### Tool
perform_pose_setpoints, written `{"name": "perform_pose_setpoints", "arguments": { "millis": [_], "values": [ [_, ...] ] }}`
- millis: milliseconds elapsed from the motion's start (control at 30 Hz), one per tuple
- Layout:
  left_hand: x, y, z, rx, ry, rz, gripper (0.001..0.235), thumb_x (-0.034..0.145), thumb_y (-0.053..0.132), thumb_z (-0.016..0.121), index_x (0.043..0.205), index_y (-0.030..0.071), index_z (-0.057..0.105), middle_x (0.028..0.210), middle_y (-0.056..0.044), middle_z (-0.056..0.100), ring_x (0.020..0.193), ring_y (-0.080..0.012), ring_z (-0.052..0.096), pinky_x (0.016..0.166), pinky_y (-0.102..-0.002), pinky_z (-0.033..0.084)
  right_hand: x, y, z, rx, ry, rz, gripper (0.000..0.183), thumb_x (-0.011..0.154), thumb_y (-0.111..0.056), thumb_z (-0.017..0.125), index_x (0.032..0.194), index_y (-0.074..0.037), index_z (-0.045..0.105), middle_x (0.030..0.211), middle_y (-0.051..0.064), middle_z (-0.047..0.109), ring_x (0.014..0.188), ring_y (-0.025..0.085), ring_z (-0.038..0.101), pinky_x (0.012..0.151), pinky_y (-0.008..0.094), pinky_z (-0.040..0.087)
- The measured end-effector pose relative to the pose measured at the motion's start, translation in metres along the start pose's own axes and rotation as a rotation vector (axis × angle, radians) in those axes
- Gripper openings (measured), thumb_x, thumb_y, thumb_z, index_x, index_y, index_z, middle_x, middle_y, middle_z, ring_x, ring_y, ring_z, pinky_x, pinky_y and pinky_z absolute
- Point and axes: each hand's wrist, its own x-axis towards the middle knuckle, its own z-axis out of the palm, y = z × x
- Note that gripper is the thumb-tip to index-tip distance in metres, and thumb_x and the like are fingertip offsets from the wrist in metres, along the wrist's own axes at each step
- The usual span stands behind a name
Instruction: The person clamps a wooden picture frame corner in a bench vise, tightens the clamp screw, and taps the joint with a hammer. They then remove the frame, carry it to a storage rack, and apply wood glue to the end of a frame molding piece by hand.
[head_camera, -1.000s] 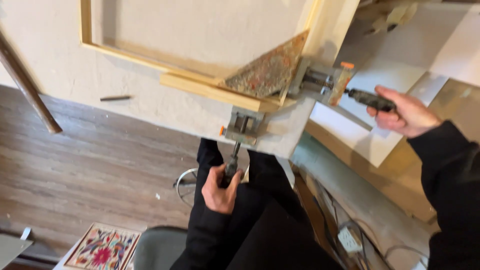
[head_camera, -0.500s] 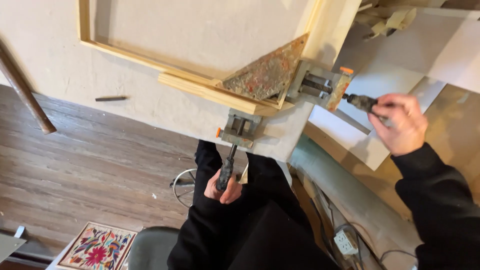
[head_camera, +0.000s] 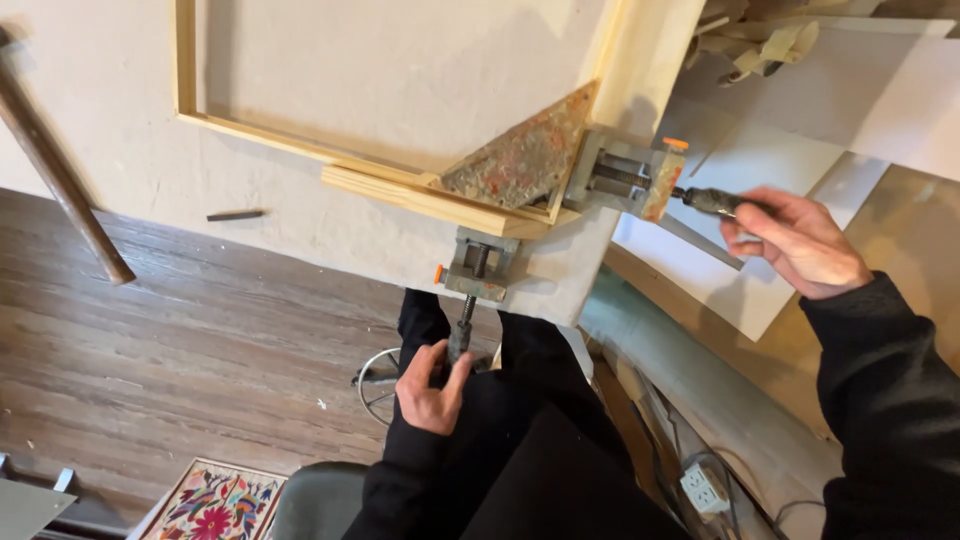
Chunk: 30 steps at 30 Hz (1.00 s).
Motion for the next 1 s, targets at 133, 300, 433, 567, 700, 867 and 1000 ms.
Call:
{"name": "perform_pose_setpoints", "arguments": {
  "millis": [133, 300, 433, 567, 700, 867, 1000],
  "values": [
    [-0.008, -0.047, 0.011, -0.353, -0.173, -0.187, 0.026, 0.1, 0.021, 0.062, 0.107, -0.001, 0.073, 0.081, -0.01, 0.072, 0.071, -0.0168, 0.066, 0.071, -0.03, 0.054, -0.001, -0.013, 0.027, -0.078, 0.1, -0.183, 0.025, 0.093, -0.003, 0.069, 0.116, -0.004, 0.06, 0.113, 0.005, 0.067, 0.102, 0.015, 0.066, 0.087, 0.035, 0.059],
    [0.008, -0.004, 0.002, -0.359, -0.075, -0.091, 0.041, 0.103, 0.03, 0.063, 0.125, -0.004, 0.066, 0.116, -0.018, 0.065, 0.106, -0.028, 0.063, 0.096, -0.035, 0.051, -0.017, -0.029, 0.05, -0.475, 0.154, -0.494, 0.045, 0.085, 0.01, 0.076, 0.125, -0.002, 0.057, 0.128, 0.01, 0.062, 0.118, 0.019, 0.062, 0.101, 0.035, 0.056],
    [0.076, 0.1, 0.0, 0.214, 0.248, 0.416, 0.079, 0.083, 0.037, 0.086, 0.144, 0.003, 0.049, 0.155, -0.02, 0.039, 0.147, -0.0418, 0.039, 0.122, -0.052, 0.035, -0.027, -0.036, 0.058, -0.352, 0.225, -0.489, 0.045, 0.088, 0.004, 0.073, 0.128, -0.005, 0.054, 0.132, 0.007, 0.061, 0.126, 0.017, 0.063, 0.098, 0.033, 0.059],
    [0.126, 0.121, 0.021, 0.318, 0.276, 0.508, 0.091, 0.084, 0.036, 0.083, 0.153, 0.001, 0.037, 0.161, -0.028, 0.03, 0.153, -0.0461, 0.025, 0.125, -0.065, 0.015, -0.039, -0.035, 0.06, -0.342, 0.329, -0.605, 0.03, 0.102, 0.006, 0.071, 0.128, -0.002, 0.058, 0.134, 0.009, 0.061, 0.124, 0.019, 0.064, 0.108, 0.033, 0.056],
    [0.14, 0.112, 0.028, 0.476, 0.098, 0.462, 0.085, 0.081, 0.014, 0.07, 0.158, 0.004, 0.035, 0.169, -0.022, 0.032, 0.161, -0.0417, 0.025, 0.131, -0.063, 0.012, -0.053, -0.044, 0.071, -0.572, 0.432, -0.782, 0.026, 0.105, 0.005, 0.077, 0.125, 0.002, 0.061, 0.133, 0.012, 0.062, 0.125, 0.02, 0.062, 0.11, 0.034, 0.054],
    [0.166, 0.137, 0.028, 0.39, 0.058, 0.572, 0.092, 0.084, 0.034, 0.081, 0.155, 0.0, 0.034, 0.159, -0.022, 0.04, 0.151, -0.0379, 0.034, 0.127, -0.059, 0.016, -0.045, -0.08, 0.11, -0.576, 0.407, -0.808, 0.021, 0.106, -0.003, 0.076, 0.123, 0.0, 0.063, 0.126, 0.009, 0.066, 0.116, 0.017, 0.064, 0.109, 0.033, 0.054],
    [0.185, 0.133, 0.024, 0.393, -0.027, 0.589, 0.089, 0.085, 0.043, 0.085, 0.154, 0.004, 0.044, 0.141, -0.014, 0.061, 0.131, -0.0323, 0.058, 0.123, -0.051, 0.038, -0.031, -0.104, 0.146, -0.76, 0.393, -0.835, 0.027, 0.098, -0.006, 0.079, 0.123, -0.001, 0.067, 0.126, 0.011, 0.069, 0.116, 0.019, 0.067, 0.107, 0.033, 0.054]
  ]
}}
